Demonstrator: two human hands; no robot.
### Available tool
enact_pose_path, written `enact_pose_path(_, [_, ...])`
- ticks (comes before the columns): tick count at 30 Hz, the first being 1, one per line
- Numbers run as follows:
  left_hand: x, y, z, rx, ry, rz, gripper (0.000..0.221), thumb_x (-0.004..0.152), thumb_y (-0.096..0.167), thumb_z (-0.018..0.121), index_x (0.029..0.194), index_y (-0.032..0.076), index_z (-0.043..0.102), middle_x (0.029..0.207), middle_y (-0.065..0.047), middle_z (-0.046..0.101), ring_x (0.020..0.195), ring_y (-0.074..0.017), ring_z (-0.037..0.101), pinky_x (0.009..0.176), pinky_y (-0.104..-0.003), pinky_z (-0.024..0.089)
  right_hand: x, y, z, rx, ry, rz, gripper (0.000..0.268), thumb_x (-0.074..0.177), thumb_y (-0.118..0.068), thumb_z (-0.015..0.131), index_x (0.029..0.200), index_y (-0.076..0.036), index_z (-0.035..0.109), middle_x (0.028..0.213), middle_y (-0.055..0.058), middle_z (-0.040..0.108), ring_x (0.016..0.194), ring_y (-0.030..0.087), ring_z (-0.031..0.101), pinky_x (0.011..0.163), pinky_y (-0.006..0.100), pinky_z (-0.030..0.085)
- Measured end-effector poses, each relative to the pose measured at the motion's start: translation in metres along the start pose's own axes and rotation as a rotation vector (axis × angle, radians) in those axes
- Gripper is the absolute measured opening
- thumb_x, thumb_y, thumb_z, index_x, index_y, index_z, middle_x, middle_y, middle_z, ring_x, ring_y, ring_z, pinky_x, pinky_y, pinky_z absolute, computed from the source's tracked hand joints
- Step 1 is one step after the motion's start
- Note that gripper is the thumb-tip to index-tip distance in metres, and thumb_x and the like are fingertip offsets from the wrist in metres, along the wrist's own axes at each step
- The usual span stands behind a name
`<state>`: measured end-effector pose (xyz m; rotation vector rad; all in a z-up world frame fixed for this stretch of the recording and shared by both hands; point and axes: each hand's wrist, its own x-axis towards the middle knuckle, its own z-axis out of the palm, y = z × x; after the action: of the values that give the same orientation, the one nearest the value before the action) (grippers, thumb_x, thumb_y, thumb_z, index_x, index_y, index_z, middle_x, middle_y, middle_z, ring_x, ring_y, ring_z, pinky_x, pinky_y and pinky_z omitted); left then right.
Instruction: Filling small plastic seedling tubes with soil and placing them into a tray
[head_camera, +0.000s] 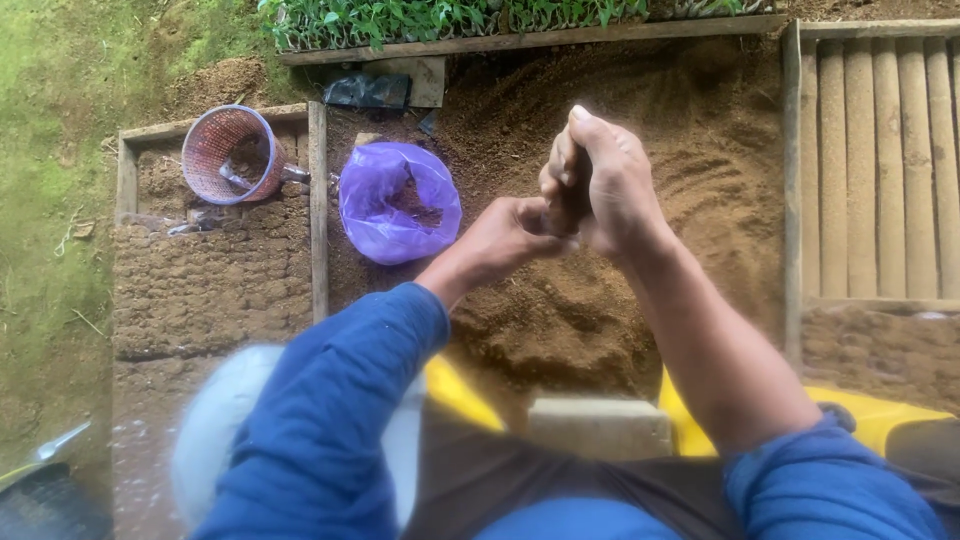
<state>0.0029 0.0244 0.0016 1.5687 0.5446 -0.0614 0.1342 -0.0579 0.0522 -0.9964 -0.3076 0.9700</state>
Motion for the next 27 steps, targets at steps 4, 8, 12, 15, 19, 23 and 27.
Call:
enact_pose_path(4, [-0.01,0.027,0.001,-0.034,-0.012,0.022,0.019,0.078,0.021,0.088,0.09,0.016,0.076,0.081,0.003,0.074,0.078,-0.0085,0.065,0.078,-0.025,0.051,-0.001,0.001,-0.002,-0.047,-0.051,-0.058,0.044,0.107,-0.026,0.052,0.068,-0.005,0.053,0.058,0.013,0.049,0.057,0.03,0.067,0.044,0.031,0.048])
enact_pose_path(8, [-0.019,0.045,0.002,-0.073,0.043,0.008,0.012,0.078,0.019,0.085,0.083,0.015,0.076,0.074,-0.001,0.076,0.071,-0.0114,0.072,0.07,-0.025,0.054,-0.016,-0.018,0.004,-0.233,-0.176,-0.082,0.041,0.108,-0.027,0.047,0.082,-0.001,0.064,0.067,0.018,0.064,0.065,0.023,0.07,0.049,0.03,0.054])
enact_pose_path(12, [-0.018,0.054,-0.006,-0.218,0.122,0.036,0.021,0.073,0.013,0.09,0.09,0.014,0.077,0.075,-0.002,0.076,0.071,-0.0114,0.074,0.066,-0.028,0.061,-0.022,-0.058,0.005,-0.709,-0.406,-0.211,0.043,0.111,-0.026,0.037,0.123,-0.001,0.07,0.119,0.024,0.07,0.117,0.034,0.065,0.108,0.055,0.046])
enact_pose_path(15, [0.001,0.025,-0.015,-0.358,0.145,0.048,0.023,0.073,0.012,0.091,0.091,0.01,0.076,0.076,-0.004,0.075,0.071,-0.0121,0.074,0.063,-0.024,0.061,-0.019,-0.066,-0.005,-0.984,-0.477,-0.232,0.048,0.109,-0.028,0.032,0.133,-0.003,0.065,0.144,0.028,0.055,0.142,0.05,0.04,0.113,0.072,0.027])
enact_pose_path(19, [0.0,0.038,-0.024,-0.383,0.129,0.056,0.024,0.076,0.018,0.093,0.087,0.008,0.075,0.075,-0.008,0.075,0.064,-0.0138,0.07,0.063,-0.024,0.058,-0.017,-0.059,-0.012,-1.025,-0.474,-0.213,0.045,0.109,-0.03,0.037,0.13,-0.005,0.067,0.148,0.024,0.053,0.146,0.049,0.034,0.115,0.072,0.023])
enact_pose_path(23, [-0.002,0.041,-0.024,-0.371,0.156,0.055,0.025,0.076,0.021,0.093,0.09,0.009,0.075,0.076,-0.003,0.074,0.066,-0.0081,0.07,0.062,-0.02,0.058,-0.013,-0.051,-0.018,-0.993,-0.478,-0.324,0.038,0.109,-0.031,0.042,0.13,-0.015,0.07,0.152,0.018,0.05,0.148,0.047,0.033,0.116,0.072,0.024])
enact_pose_path(27, [-0.007,0.044,-0.024,-0.384,0.155,0.023,0.025,0.081,0.021,0.089,0.096,0.006,0.076,0.086,-0.005,0.078,0.079,-0.012,0.076,0.064,-0.018,0.057,-0.004,-0.036,-0.029,-1.058,-0.506,-0.407,0.039,0.109,-0.037,0.046,0.13,-0.017,0.071,0.15,0.017,0.053,0.147,0.046,0.036,0.115,0.069,0.029])
